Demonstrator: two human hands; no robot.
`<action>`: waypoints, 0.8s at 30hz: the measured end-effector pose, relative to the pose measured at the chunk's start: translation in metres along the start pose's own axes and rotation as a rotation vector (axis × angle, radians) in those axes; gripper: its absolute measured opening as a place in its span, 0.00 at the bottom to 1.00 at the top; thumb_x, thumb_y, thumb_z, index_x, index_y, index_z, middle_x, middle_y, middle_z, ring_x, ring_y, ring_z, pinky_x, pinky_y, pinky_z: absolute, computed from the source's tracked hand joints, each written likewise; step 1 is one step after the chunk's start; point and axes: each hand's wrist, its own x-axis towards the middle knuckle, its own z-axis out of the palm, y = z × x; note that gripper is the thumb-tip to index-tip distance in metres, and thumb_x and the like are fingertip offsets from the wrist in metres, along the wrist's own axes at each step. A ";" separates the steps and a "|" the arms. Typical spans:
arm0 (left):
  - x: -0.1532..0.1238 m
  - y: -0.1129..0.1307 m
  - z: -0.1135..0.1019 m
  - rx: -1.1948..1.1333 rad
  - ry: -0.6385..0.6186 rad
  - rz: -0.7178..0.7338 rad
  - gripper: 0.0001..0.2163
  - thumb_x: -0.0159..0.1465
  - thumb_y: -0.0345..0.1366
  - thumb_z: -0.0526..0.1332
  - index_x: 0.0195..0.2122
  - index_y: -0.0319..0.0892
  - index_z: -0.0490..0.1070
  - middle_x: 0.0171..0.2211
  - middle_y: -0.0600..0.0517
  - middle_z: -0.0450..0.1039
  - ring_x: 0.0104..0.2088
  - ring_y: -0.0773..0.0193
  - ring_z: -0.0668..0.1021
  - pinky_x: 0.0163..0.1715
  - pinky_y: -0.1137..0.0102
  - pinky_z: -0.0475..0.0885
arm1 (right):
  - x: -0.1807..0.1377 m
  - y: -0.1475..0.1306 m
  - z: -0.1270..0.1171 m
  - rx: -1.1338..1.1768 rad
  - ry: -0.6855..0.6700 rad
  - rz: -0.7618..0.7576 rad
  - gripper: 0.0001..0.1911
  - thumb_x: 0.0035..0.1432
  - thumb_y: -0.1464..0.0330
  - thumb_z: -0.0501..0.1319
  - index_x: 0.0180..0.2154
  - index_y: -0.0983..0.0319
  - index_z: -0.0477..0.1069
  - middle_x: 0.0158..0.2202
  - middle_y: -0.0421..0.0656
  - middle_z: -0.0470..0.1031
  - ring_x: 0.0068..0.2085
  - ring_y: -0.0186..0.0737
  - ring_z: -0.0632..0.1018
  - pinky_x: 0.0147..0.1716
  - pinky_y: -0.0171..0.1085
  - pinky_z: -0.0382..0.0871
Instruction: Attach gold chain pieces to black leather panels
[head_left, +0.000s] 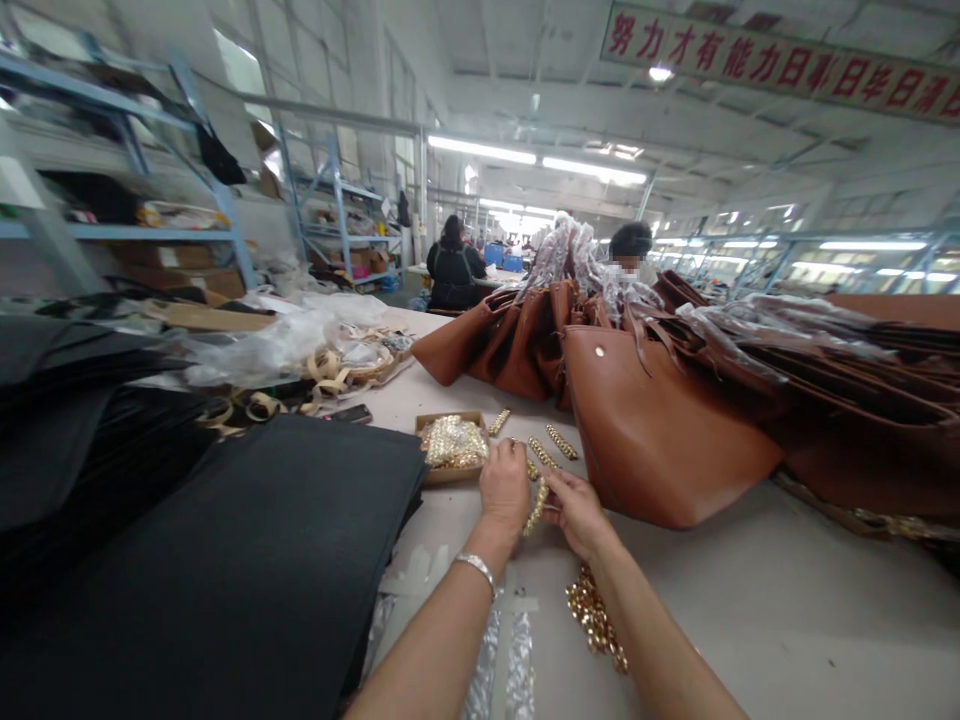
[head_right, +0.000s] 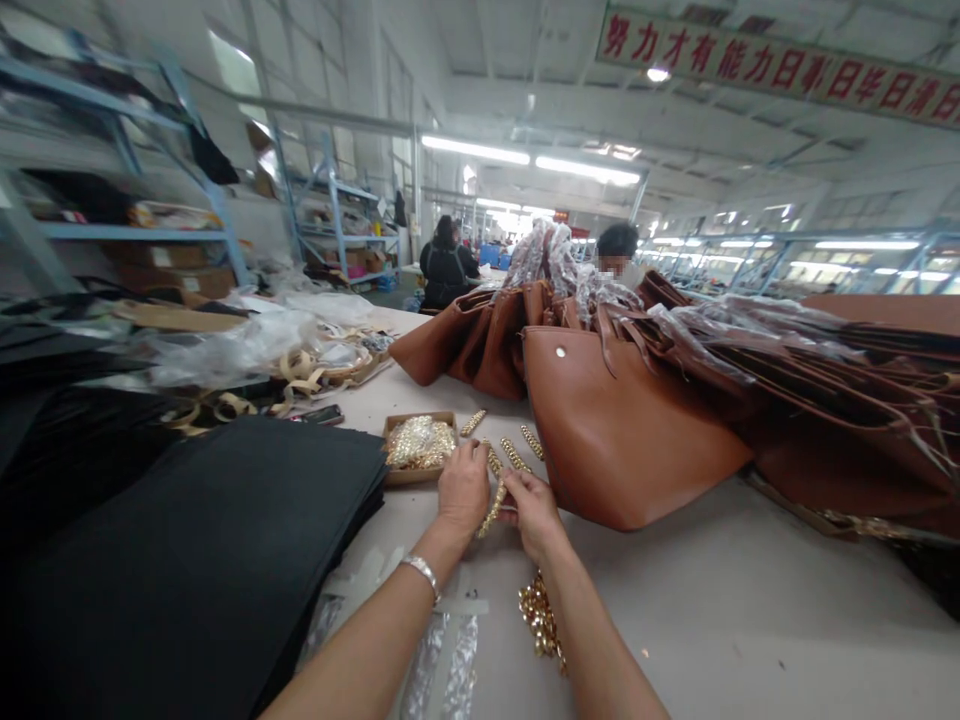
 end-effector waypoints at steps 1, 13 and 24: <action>-0.003 0.001 -0.003 -0.092 -0.013 -0.018 0.11 0.70 0.32 0.53 0.51 0.37 0.68 0.51 0.44 0.68 0.54 0.54 0.70 0.56 0.51 0.65 | -0.003 -0.003 0.001 0.010 -0.010 -0.003 0.28 0.34 0.49 0.73 0.31 0.63 0.72 0.25 0.38 0.70 0.25 0.33 0.71 0.23 0.33 0.69; -0.115 0.013 -0.070 -0.978 -0.235 -0.202 0.24 0.65 0.54 0.53 0.46 0.37 0.72 0.35 0.46 0.75 0.32 0.62 0.77 0.27 0.72 0.72 | -0.080 -0.012 0.029 -0.338 -0.066 -0.172 0.22 0.39 0.53 0.73 0.33 0.62 0.81 0.33 0.45 0.78 0.33 0.40 0.75 0.30 0.34 0.71; -0.193 -0.004 -0.110 -1.126 -0.209 -0.367 0.20 0.63 0.49 0.59 0.46 0.36 0.69 0.34 0.48 0.73 0.29 0.67 0.73 0.27 0.73 0.71 | -0.153 0.003 0.051 -0.454 -0.245 -0.184 0.24 0.53 0.53 0.66 0.41 0.66 0.78 0.27 0.42 0.75 0.27 0.36 0.73 0.28 0.35 0.70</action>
